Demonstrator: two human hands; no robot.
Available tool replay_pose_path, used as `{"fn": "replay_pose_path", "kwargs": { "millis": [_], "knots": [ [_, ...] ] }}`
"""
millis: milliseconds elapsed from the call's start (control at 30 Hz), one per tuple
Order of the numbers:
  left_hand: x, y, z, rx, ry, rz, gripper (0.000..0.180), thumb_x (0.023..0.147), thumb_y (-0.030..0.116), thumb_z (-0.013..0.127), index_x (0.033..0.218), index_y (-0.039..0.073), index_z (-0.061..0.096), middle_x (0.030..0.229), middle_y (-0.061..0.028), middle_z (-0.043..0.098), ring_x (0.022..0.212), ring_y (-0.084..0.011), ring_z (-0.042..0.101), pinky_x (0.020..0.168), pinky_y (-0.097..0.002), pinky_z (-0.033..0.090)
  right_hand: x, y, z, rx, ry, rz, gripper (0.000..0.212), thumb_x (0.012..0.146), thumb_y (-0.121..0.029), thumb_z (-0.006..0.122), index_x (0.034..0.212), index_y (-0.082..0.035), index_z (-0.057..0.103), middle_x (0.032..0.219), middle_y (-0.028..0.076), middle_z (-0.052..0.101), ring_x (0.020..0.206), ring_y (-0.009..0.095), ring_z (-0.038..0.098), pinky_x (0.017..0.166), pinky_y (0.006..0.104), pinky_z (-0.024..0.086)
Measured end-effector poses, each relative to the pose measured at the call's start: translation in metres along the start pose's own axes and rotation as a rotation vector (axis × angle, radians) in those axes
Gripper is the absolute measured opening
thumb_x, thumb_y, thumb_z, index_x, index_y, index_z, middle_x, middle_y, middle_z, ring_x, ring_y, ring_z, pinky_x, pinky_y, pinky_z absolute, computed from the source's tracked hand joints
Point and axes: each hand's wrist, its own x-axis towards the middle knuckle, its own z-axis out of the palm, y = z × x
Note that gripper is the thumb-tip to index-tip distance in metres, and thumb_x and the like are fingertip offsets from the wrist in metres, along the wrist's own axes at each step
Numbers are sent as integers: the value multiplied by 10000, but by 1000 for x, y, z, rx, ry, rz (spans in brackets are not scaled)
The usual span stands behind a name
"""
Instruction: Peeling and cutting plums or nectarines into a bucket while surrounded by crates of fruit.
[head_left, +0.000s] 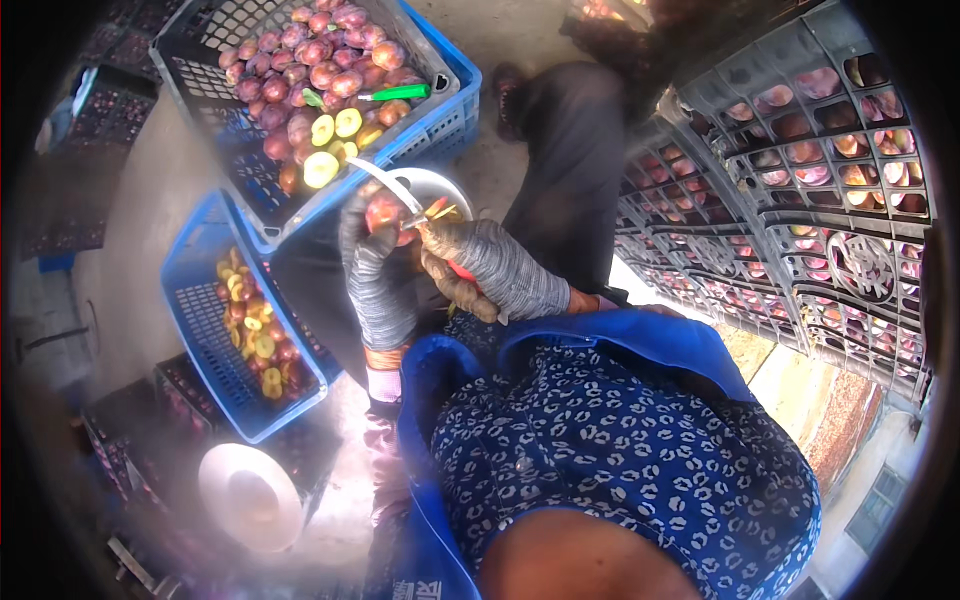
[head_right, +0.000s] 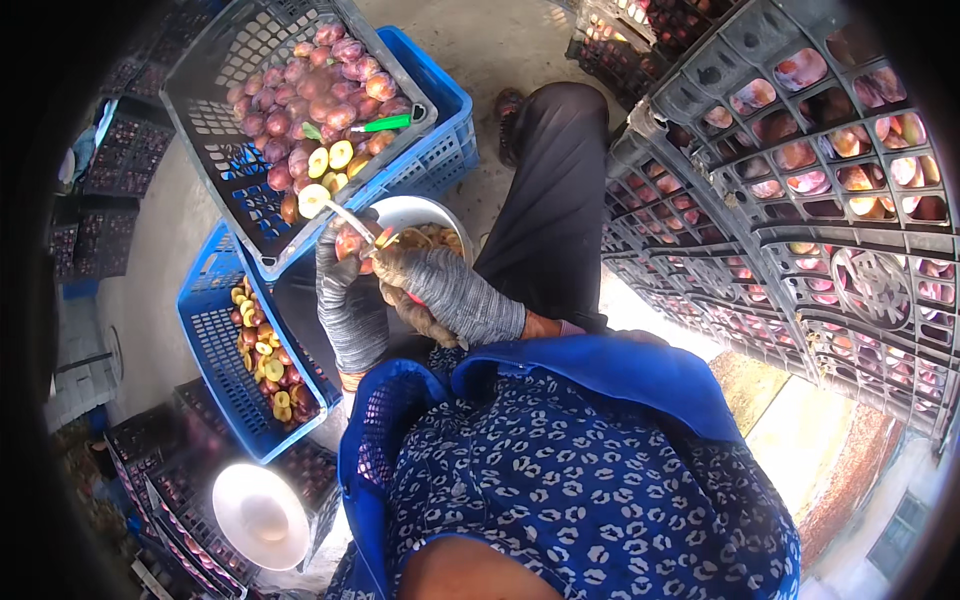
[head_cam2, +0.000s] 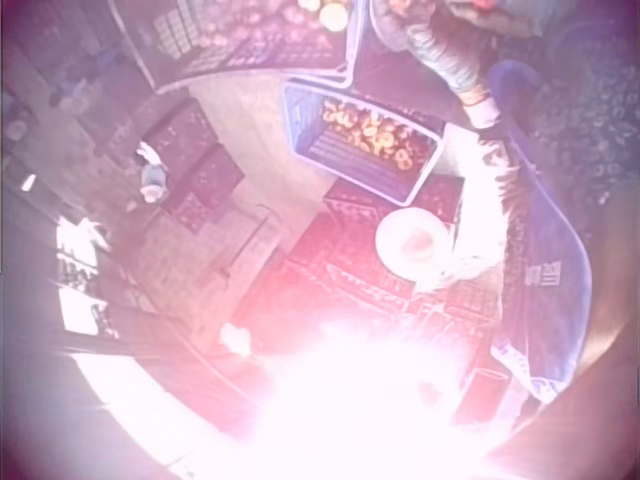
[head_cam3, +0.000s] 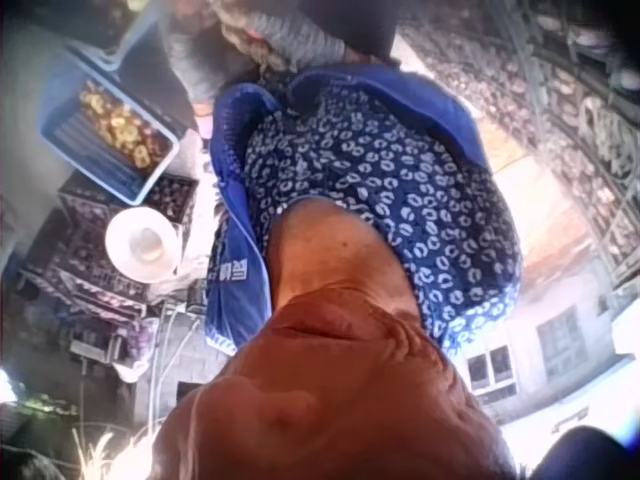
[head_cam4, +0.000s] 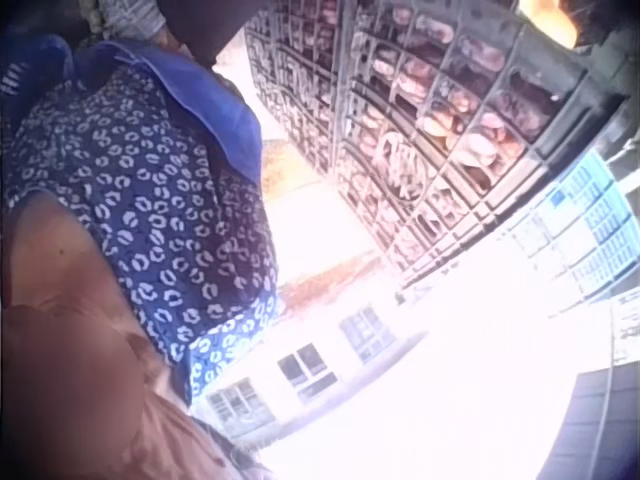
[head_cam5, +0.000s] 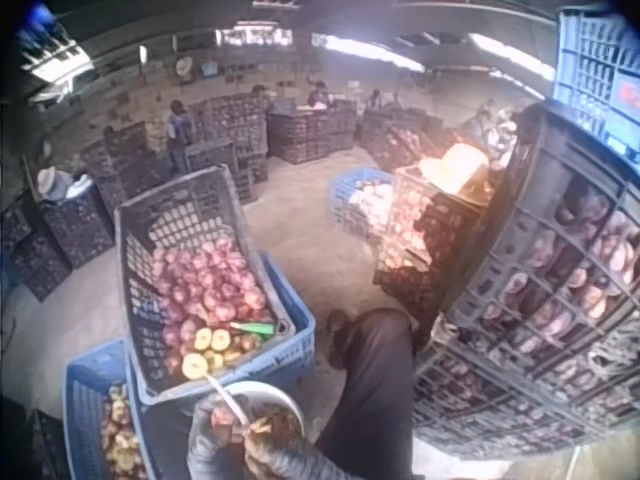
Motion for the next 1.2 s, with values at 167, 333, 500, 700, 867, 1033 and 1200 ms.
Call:
{"fn": "replay_pose_path", "kwargs": {
  "millis": [167,333,500,700,867,1033,1200],
  "knots": [
    [-2,-2,-1,-34,-38,-3,473,754,232,677,1158,46,515,1073,-81,547,975,-189,540,884,-323,437,7,9,-4,57,95,-50,419,928,-403,484,781,-16,543,483,4,462,290,64,364,282,184,275],
    [-1,2,-14,90,-114,66,471,762,252,672,1157,39,529,1079,-84,563,1010,-180,520,933,-314,388,4,2,-5,61,24,-57,457,945,-440,431,734,-44,516,446,-23,395,313,37,330,317,176,265],
    [-2,3,-13,545,-59,113,347,773,281,678,1020,42,627,953,-21,598,836,-106,524,787,-253,420,1,3,-8,58,33,-8,460,946,-446,424,703,-62,491,451,-22,404,316,36,328,311,169,270],
    [2,-1,-16,568,-36,163,225,808,181,650,956,12,646,875,-11,618,778,-91,534,744,-235,422,6,-1,-12,-1,149,-93,399,921,-404,504,776,-34,546,517,39,492,357,86,434,361,222,371],
    [-1,6,-6,766,-7,171,252,833,237,654,950,14,656,829,-6,619,751,-84,519,722,-231,411,18,14,-37,-1157,466,-490,341,846,-317,607,1070,-60,591,737,186,619,662,318,634,637,412,495],
    [2,4,3,644,21,33,148,853,134,643,920,3,642,858,-13,625,761,-72,547,689,-213,440,15,7,-30,-1534,452,-393,394,839,-355,574,1079,-44,538,826,160,646,690,337,643,632,429,507],
    [7,11,-5,823,-57,112,159,841,116,634,925,-17,655,707,2,588,567,-32,454,494,-184,352,25,2,-38,-1510,446,-669,319,861,-320,560,1017,-43,539,709,149,629,613,323,629,568,428,493]
  ]
}}
